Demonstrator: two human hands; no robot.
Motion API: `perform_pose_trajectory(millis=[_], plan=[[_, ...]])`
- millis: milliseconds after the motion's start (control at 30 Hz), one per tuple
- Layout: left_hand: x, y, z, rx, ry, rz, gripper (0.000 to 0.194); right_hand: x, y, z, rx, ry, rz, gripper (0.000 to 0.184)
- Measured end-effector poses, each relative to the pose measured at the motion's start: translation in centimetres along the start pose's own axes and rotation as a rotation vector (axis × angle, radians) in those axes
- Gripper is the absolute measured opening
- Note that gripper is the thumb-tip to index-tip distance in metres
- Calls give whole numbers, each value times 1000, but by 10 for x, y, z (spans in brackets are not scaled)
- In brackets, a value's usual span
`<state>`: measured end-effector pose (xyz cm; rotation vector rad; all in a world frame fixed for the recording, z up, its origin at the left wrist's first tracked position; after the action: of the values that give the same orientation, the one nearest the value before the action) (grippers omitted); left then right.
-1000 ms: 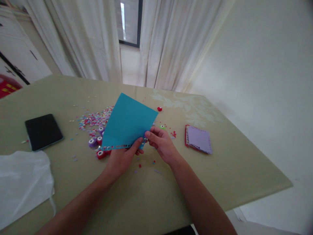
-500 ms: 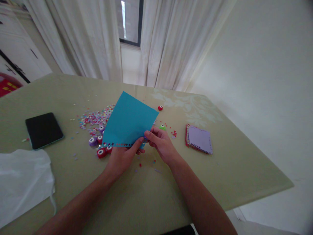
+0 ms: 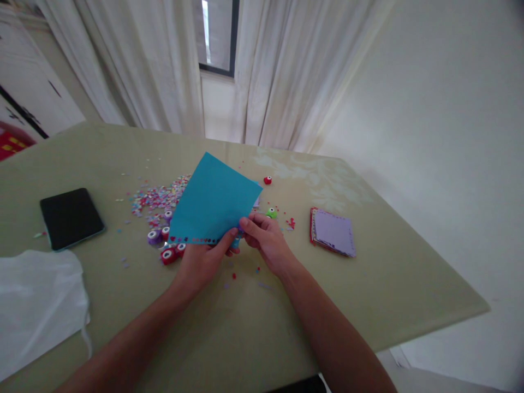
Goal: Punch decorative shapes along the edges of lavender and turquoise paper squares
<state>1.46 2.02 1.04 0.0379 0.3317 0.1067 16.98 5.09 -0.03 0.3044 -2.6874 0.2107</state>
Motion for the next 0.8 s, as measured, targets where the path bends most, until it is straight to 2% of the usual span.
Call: perform_pose_trajectory(millis=[133,200,267,367,467,533,600,733,800], plan=[[-3,1,-6,-38,12,30,33,-10,2,-9,-122,44,104,47],[-5,1,-7,-51,11,39,37,-18,1,-17,-246,-54,193,42],[-5,1,-6,-51,1,44,40,-22,0,-22,-369,-310,227,35],[-4,0,-4,-47,5,56,39,-17,-1,-15,-462,-795,110,24],[-4,-2,-3,-47,37,81,37,-11,1,4,-437,-1149,-62,13],[-2,-4,-4,-44,61,66,40,-12,4,13,-401,-1297,-118,12],[1,-7,-5,-46,87,26,42,-16,7,15,-380,-1382,-103,16],[11,-16,-11,-61,90,-81,48,-30,11,10,-358,-1453,37,23],[16,-22,-13,-29,97,-135,49,-30,11,13,-366,-1447,31,22]])
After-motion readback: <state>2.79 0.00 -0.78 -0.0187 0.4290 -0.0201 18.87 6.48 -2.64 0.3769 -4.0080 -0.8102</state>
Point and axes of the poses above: each hand's wrist, its own y-axis towards the middle knuckle, its own x-axis out of the palm, z = x × y, the point moved 3 cm from there along y, towards the middle knuckle, and after that the axes turned 11 degrees about y, right-handed, at the moved point
